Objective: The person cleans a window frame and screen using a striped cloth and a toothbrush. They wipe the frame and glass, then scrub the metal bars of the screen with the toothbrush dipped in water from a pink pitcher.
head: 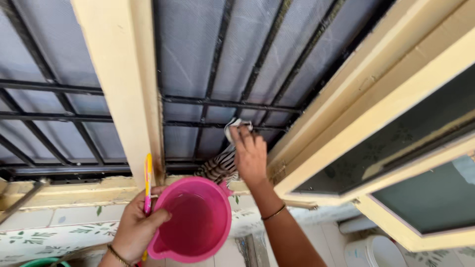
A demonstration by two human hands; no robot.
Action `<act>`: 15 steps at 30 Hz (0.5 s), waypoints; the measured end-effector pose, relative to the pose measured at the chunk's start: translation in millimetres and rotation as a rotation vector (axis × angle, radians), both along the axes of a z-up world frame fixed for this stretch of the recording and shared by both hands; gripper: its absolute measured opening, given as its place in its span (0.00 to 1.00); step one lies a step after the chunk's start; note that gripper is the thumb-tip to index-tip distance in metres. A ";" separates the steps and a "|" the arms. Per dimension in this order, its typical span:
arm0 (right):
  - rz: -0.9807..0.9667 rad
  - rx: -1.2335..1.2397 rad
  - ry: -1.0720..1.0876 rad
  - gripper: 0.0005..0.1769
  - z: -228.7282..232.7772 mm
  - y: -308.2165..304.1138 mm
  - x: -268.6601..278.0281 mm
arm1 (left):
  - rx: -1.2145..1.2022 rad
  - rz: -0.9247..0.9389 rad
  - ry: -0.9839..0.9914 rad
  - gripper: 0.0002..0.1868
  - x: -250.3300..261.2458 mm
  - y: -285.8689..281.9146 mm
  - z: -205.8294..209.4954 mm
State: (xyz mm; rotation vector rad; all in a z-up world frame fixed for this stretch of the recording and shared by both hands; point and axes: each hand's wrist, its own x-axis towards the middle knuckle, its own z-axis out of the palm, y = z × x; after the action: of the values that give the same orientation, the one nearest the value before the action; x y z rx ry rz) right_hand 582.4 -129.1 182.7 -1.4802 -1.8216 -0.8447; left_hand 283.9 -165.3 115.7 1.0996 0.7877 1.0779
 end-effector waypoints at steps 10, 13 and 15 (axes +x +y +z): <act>0.077 0.150 0.230 0.15 -41.9 29.0 8.7 | 0.002 0.015 -0.029 0.26 14.2 -5.9 10.0; 0.135 0.092 0.132 0.16 -54.6 32.1 7.5 | -0.002 0.025 0.000 0.26 12.0 -7.6 8.6; 0.026 -0.050 0.131 0.08 -50.2 29.2 32.4 | -0.014 0.040 -0.011 0.26 10.8 -7.4 5.6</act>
State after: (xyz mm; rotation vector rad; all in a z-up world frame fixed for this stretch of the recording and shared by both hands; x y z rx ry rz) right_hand 614.8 -99.9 132.6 -1.5033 -1.7724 -0.6779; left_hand 294.7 -172.7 121.3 1.0697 0.8104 1.1096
